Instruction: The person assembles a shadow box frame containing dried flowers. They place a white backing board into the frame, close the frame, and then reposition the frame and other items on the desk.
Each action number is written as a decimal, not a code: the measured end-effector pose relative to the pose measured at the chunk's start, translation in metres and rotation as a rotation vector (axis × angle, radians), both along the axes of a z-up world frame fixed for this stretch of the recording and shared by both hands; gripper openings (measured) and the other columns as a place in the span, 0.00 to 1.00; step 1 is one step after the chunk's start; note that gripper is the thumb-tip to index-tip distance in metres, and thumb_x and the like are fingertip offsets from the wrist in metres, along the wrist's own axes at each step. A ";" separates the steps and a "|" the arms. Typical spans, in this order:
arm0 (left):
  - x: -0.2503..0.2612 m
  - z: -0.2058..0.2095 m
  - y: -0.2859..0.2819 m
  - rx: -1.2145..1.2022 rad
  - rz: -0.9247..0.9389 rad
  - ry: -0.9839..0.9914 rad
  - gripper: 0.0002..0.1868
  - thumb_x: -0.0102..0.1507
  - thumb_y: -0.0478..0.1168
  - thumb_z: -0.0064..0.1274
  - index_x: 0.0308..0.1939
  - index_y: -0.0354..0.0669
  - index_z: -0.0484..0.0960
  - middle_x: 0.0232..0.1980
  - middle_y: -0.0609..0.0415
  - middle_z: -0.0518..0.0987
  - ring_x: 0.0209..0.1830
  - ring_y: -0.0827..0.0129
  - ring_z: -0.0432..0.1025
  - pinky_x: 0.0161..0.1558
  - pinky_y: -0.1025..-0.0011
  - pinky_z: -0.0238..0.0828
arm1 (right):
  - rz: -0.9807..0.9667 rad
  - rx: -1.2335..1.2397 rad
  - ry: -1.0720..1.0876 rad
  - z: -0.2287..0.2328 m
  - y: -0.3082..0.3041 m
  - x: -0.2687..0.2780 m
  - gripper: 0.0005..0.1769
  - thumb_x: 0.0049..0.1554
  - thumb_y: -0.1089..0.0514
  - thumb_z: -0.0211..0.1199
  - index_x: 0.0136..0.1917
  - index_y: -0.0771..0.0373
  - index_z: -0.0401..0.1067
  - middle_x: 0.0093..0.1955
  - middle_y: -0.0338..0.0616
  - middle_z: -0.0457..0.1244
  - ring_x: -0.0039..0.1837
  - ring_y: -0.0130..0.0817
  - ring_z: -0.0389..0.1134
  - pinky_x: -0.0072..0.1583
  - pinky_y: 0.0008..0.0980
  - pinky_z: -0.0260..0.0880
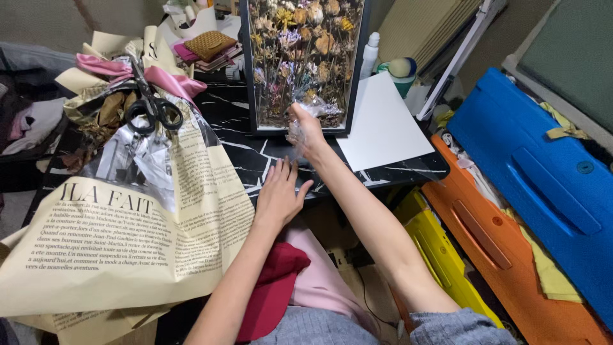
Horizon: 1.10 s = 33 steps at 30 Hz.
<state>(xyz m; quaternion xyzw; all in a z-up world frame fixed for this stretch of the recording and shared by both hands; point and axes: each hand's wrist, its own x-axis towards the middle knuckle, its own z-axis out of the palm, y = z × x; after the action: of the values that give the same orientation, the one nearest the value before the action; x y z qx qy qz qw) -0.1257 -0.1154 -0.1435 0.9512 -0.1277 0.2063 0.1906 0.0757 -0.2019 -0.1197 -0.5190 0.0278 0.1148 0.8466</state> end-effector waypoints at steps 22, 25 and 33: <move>0.018 0.018 0.014 -0.123 0.107 -0.319 0.03 0.51 0.27 0.53 0.27 0.34 0.81 0.37 0.44 0.81 0.46 0.50 0.76 0.41 0.58 0.77 | 0.012 0.016 -0.055 0.000 -0.007 -0.002 0.12 0.56 0.45 0.64 0.40 0.54 0.72 0.27 0.30 0.54 0.24 0.25 0.53 0.29 0.31 0.49; 0.027 0.017 0.014 -0.185 0.160 -0.366 0.03 0.51 0.28 0.53 0.27 0.34 0.81 0.35 0.43 0.80 0.42 0.48 0.75 0.42 0.57 0.77 | 0.017 0.020 -0.050 0.005 -0.012 -0.001 0.12 0.57 0.45 0.64 0.39 0.54 0.72 0.26 0.30 0.54 0.24 0.25 0.53 0.28 0.31 0.50; 0.091 -0.023 0.049 -1.446 0.201 0.043 0.10 0.56 0.30 0.42 0.26 0.41 0.80 0.19 0.59 0.71 0.20 0.68 0.66 0.24 0.69 0.59 | 0.154 0.148 -0.093 -0.006 -0.017 0.012 0.18 0.61 0.46 0.62 0.33 0.50 0.62 0.22 0.27 0.48 0.21 0.25 0.48 0.26 0.31 0.46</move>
<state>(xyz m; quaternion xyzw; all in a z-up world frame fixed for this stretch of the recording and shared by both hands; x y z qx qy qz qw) -0.0352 -0.0669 -0.1666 0.5984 0.1324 0.2370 0.7538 0.0878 -0.2190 -0.1255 -0.4605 -0.0601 0.1567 0.8716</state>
